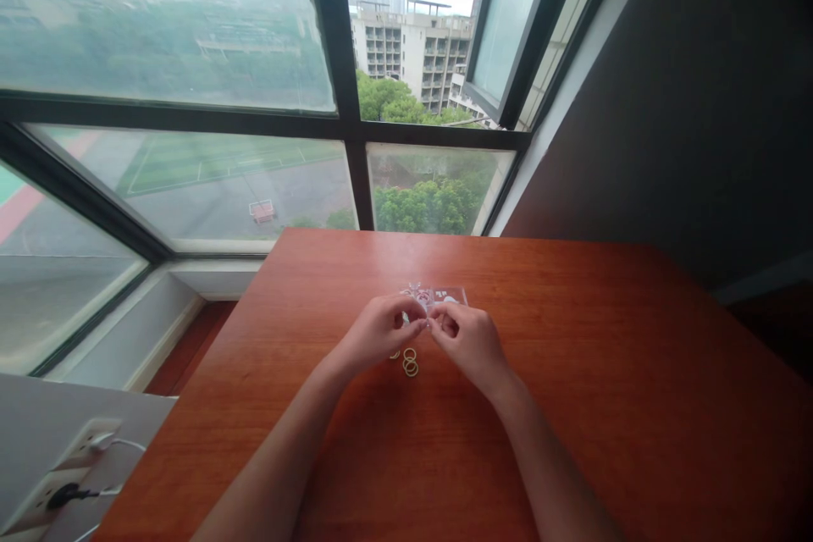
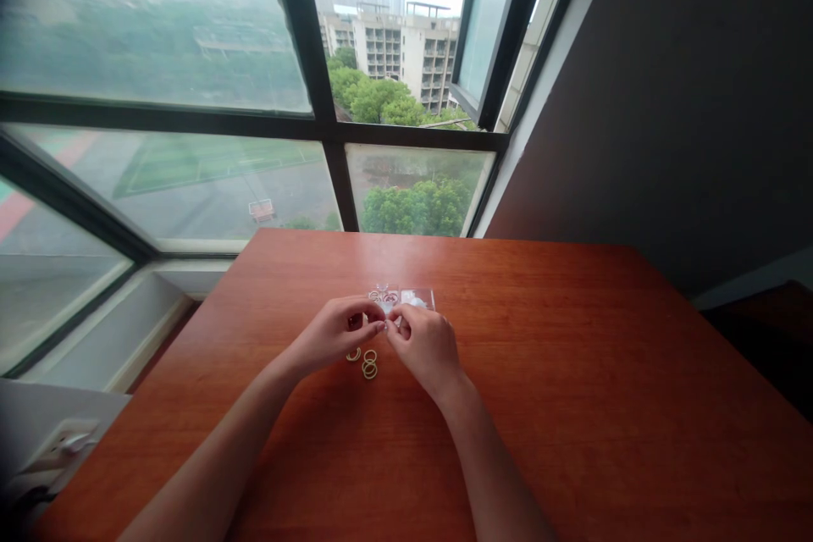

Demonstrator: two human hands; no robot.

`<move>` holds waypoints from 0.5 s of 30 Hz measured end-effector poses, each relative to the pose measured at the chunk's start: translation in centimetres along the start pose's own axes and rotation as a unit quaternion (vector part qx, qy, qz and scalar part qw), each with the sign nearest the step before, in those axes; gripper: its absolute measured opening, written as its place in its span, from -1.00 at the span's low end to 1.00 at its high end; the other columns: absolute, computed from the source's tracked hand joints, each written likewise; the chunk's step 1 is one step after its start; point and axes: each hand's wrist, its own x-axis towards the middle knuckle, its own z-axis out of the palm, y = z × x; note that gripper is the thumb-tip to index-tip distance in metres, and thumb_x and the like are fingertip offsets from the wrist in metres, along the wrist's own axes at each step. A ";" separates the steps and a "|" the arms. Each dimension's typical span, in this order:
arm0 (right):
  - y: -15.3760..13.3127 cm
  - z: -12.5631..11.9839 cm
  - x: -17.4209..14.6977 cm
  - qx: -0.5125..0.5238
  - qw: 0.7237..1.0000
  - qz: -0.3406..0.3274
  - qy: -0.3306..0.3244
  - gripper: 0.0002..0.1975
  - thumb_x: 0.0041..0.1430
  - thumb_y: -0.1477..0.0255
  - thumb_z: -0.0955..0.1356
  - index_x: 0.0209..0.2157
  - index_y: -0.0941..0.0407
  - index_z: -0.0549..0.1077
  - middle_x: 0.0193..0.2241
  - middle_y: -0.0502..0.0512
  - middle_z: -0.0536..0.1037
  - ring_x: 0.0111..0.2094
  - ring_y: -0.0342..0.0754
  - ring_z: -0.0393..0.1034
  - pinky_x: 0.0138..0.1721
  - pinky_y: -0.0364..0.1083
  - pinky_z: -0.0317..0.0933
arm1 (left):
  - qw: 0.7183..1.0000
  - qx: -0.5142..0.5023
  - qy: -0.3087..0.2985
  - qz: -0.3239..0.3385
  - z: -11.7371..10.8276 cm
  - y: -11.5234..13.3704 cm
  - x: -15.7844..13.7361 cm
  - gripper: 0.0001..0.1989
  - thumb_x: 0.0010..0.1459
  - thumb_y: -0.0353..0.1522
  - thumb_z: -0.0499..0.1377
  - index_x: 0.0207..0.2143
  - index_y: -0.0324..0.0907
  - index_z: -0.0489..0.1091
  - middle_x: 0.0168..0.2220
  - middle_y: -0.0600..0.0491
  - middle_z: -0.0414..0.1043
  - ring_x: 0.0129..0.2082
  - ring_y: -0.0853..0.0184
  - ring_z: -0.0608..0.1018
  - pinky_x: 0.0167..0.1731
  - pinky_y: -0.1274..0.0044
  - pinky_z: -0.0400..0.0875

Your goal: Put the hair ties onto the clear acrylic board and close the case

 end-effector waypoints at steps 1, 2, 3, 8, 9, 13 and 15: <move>0.0 0.0 0.0 -0.002 1.000 0.000 0.001 -0.92 0.12 0.39 0.35 -0.37 0.07 0.51 -0.59 -0.07 0.42 -0.55 -0.17 0.25 -0.43 -0.21 0.07 | 1.000 -0.004 0.000 -0.002 0.0 0.0 0.0 -0.85 0.14 -0.36 0.15 -0.38 -0.24 0.49 -0.55 0.14 0.37 -0.57 0.50 0.29 -0.54 0.67 0.17; 0.0 0.1 0.0 -0.004 1.000 0.000 0.002 -0.91 0.13 0.39 0.35 -0.37 0.07 0.51 -0.59 -0.06 0.43 -0.54 -0.17 0.26 -0.43 -0.21 0.07 | 1.000 -0.005 0.001 -0.004 0.0 0.0 0.0 -0.85 0.14 -0.37 0.15 -0.38 -0.24 0.49 -0.56 0.14 0.36 -0.58 0.50 0.29 -0.54 0.67 0.16; 0.0 0.1 0.0 -0.006 1.000 0.000 0.003 -0.91 0.13 0.39 0.35 -0.36 0.07 0.50 -0.58 -0.06 0.43 -0.54 -0.17 0.26 -0.43 -0.21 0.07 | 1.000 -0.003 0.002 -0.006 0.0 0.1 0.0 -0.86 0.13 -0.38 0.15 -0.39 -0.24 0.48 -0.57 0.15 0.35 -0.58 0.50 0.29 -0.54 0.67 0.16; 0.0 0.3 -0.1 -0.016 1.000 -0.001 0.003 -0.90 0.15 0.39 0.34 -0.34 0.07 0.50 -0.56 -0.05 0.46 -0.52 -0.16 0.29 -0.42 -0.20 0.08 | 0.999 0.033 0.008 -0.002 0.0 -0.2 0.1 -0.87 0.12 -0.39 0.14 -0.41 -0.23 0.47 -0.54 0.13 0.39 -0.54 0.48 0.34 -0.51 0.65 0.19; 0.0 0.3 -0.1 -0.018 1.000 -0.001 0.001 -0.90 0.16 0.38 0.33 -0.34 0.07 0.50 -0.56 -0.04 0.46 -0.52 -0.15 0.29 -0.41 -0.20 0.08 | 0.999 0.048 0.016 0.001 0.0 -0.3 0.1 -0.87 0.12 -0.39 0.14 -0.42 -0.22 0.47 -0.52 0.12 0.40 -0.53 0.47 0.35 -0.50 0.65 0.19; -0.4 0.4 -0.2 -0.029 0.999 -0.005 -0.029 -0.89 0.18 0.40 0.32 -0.33 0.06 0.50 -0.55 -0.04 0.48 -0.50 -0.14 0.31 -0.40 -0.19 0.07 | 0.989 0.130 0.065 -0.005 -0.2 -1.1 0.1 -0.91 0.09 -0.43 0.14 -0.43 -0.19 0.44 -0.46 0.10 0.45 -0.46 0.42 0.41 -0.44 0.62 0.21; -0.7 0.6 -0.3 -0.030 0.997 -0.024 -0.067 -0.89 0.18 0.41 0.32 -0.32 0.05 0.51 -0.51 -0.04 0.52 -0.47 -0.14 0.34 -0.40 -0.19 0.06 | 0.983 0.164 0.077 -0.018 -0.3 -1.5 0.0 -0.91 0.07 -0.44 0.13 -0.44 -0.17 0.43 -0.43 0.09 0.47 -0.42 0.39 0.44 -0.41 0.60 0.24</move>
